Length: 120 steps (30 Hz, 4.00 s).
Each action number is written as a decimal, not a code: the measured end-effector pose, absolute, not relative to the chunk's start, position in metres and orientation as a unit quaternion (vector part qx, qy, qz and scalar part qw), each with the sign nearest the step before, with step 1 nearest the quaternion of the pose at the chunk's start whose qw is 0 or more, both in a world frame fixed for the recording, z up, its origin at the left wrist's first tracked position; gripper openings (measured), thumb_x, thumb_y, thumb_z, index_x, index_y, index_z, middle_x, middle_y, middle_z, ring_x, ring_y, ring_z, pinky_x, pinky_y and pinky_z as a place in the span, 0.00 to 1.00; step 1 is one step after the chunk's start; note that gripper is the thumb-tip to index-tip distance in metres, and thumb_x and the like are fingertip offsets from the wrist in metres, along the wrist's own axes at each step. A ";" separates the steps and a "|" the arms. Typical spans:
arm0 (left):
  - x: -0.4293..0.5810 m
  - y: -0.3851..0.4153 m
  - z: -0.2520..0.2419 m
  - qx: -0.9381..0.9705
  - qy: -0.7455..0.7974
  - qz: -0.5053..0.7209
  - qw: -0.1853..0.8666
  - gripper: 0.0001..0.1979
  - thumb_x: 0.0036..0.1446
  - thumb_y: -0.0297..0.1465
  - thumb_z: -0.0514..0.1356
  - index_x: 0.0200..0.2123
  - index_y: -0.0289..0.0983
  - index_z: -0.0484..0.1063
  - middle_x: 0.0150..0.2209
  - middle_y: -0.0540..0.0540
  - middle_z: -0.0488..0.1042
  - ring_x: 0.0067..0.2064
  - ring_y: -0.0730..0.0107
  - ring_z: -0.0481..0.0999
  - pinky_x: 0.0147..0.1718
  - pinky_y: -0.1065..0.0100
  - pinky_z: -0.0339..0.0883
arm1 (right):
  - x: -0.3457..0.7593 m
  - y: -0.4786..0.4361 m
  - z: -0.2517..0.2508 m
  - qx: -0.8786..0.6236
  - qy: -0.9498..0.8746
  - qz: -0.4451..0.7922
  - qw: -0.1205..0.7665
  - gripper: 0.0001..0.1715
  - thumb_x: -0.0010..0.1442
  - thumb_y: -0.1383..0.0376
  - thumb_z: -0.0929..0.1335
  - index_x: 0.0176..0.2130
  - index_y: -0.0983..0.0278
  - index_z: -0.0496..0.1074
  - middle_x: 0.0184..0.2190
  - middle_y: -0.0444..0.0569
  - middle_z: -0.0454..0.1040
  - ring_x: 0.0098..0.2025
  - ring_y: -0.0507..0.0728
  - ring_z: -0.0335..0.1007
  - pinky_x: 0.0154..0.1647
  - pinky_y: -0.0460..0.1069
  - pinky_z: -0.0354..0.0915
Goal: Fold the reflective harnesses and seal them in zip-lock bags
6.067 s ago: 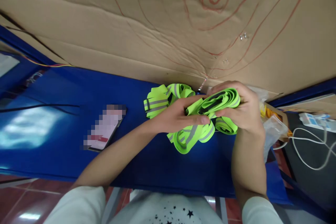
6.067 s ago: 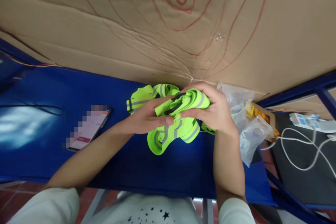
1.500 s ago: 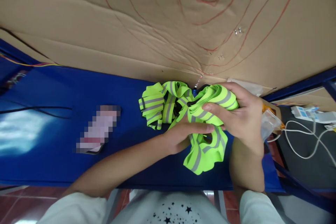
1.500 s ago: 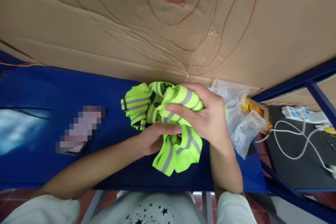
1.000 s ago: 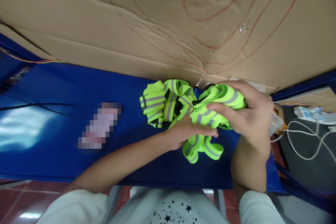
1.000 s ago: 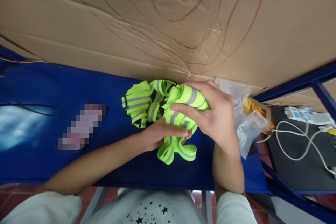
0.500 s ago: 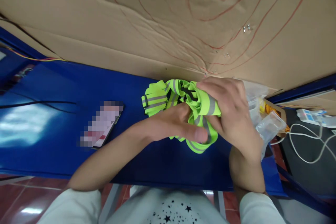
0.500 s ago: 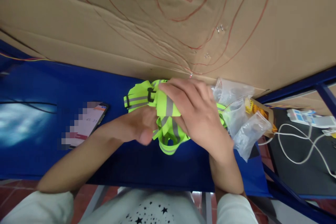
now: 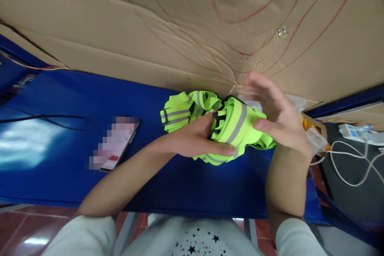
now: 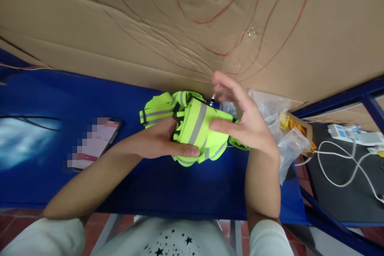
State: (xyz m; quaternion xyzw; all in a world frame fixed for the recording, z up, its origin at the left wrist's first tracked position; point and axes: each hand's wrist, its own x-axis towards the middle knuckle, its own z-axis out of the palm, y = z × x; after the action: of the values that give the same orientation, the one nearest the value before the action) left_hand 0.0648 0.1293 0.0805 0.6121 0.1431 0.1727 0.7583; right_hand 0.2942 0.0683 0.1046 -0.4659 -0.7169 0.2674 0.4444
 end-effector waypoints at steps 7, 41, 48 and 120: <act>0.088 0.127 0.048 0.397 0.198 0.285 0.850 0.36 0.42 0.33 0.80 0.54 0.41 0.71 0.44 0.47 0.81 0.45 0.58 0.82 0.44 0.61 0.76 | 0.278 0.069 0.098 -0.535 -0.646 0.312 0.445 0.26 0.57 0.53 0.79 0.54 0.55 0.80 0.45 0.44 0.84 0.43 0.61 0.83 0.44 0.56 0.81; 0.086 0.151 0.029 0.351 0.320 0.378 0.795 0.24 0.44 0.34 0.80 0.44 0.39 0.78 0.40 0.47 0.83 0.53 0.55 0.82 0.58 0.53 0.73 | 0.371 0.081 0.064 -0.903 -0.393 -0.039 0.169 0.25 0.57 0.54 0.75 0.50 0.62 0.73 0.48 0.61 0.79 0.48 0.71 0.77 0.49 0.64 0.71; 0.084 0.140 0.037 0.369 0.212 0.379 0.822 0.25 0.50 0.43 0.77 0.48 0.41 0.77 0.46 0.44 0.83 0.57 0.53 0.81 0.58 0.54 0.74 | 0.328 0.090 0.070 -0.813 -0.503 0.071 0.286 0.12 0.55 0.67 0.72 0.42 0.61 0.73 0.29 0.48 0.80 0.32 0.60 0.77 0.36 0.53 0.68; 0.056 0.158 0.063 0.763 0.072 0.273 0.582 0.42 0.59 0.39 0.71 0.72 0.45 0.58 0.73 0.38 0.61 0.72 0.43 0.64 0.70 0.48 0.61 | 0.277 0.054 0.109 -0.514 -0.720 0.192 0.425 0.17 0.62 0.61 0.78 0.50 0.56 0.77 0.47 0.45 0.82 0.49 0.57 0.79 0.53 0.51 0.71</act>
State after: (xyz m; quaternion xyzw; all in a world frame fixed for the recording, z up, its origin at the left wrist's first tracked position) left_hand 0.0562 0.1579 0.0633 0.7625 0.0721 0.2728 0.5822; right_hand 0.2766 0.0543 0.1091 -0.5139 -0.7200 0.1924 0.4249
